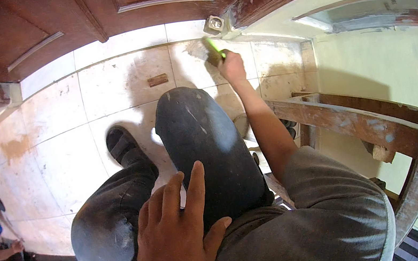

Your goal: The person cleans the floor along a wall and door frame using a small brush, then moves footwear and a plastic bag before continuing to sweep dirt from the edge of the wall.

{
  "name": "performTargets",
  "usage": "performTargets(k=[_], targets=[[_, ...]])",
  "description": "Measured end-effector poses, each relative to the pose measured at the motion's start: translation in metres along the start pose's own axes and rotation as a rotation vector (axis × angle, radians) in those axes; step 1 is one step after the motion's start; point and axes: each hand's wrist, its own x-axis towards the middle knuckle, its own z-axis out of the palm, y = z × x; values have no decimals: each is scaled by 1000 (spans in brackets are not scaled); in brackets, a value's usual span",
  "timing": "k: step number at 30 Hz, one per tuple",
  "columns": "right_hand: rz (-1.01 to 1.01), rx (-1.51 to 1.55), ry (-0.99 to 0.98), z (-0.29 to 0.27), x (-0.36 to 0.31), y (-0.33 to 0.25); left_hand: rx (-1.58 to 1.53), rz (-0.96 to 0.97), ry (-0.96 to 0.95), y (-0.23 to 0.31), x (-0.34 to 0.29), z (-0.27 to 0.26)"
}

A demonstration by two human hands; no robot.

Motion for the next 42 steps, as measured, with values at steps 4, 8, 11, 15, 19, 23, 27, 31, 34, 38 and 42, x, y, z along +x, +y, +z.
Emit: performTargets(k=[4, 8, 11, 15, 19, 23, 27, 31, 34, 38, 42], targets=[[111, -102, 86, -16, 6, 55, -11, 28, -20, 1, 2, -1], [88, 76, -39, 56, 12, 51, -47, -18, 25, 1, -7, -3], [-172, -50, -67, 106, -13, 32, -80, 12, 19, -4, -4, -2], [-2, 79, -239, 32, -29, -53, 13, -9, 115, -7, -2, -2], [228, 219, -3, -56, -16, -1, 155, -92, 50, -9, -1, 11], [348, -234, 287, -48, 3, 149, 44, -59, 64, 2, -3, 6], [310, -350, 136, 14, -14, 194, 66, -105, -14, 3, -7, 9], [58, 236, 134, 106, -63, 68, 26, -122, -20, 5, -4, 13], [-66, 23, 38, 73, -79, -30, 55, -169, -7, 5, 1, 12], [266, 246, -88, 6, -53, -40, 53, -99, 11, 5, 7, 9], [464, 106, 141, -51, -18, 55, 83, -72, 3, 5, 8, 11]])
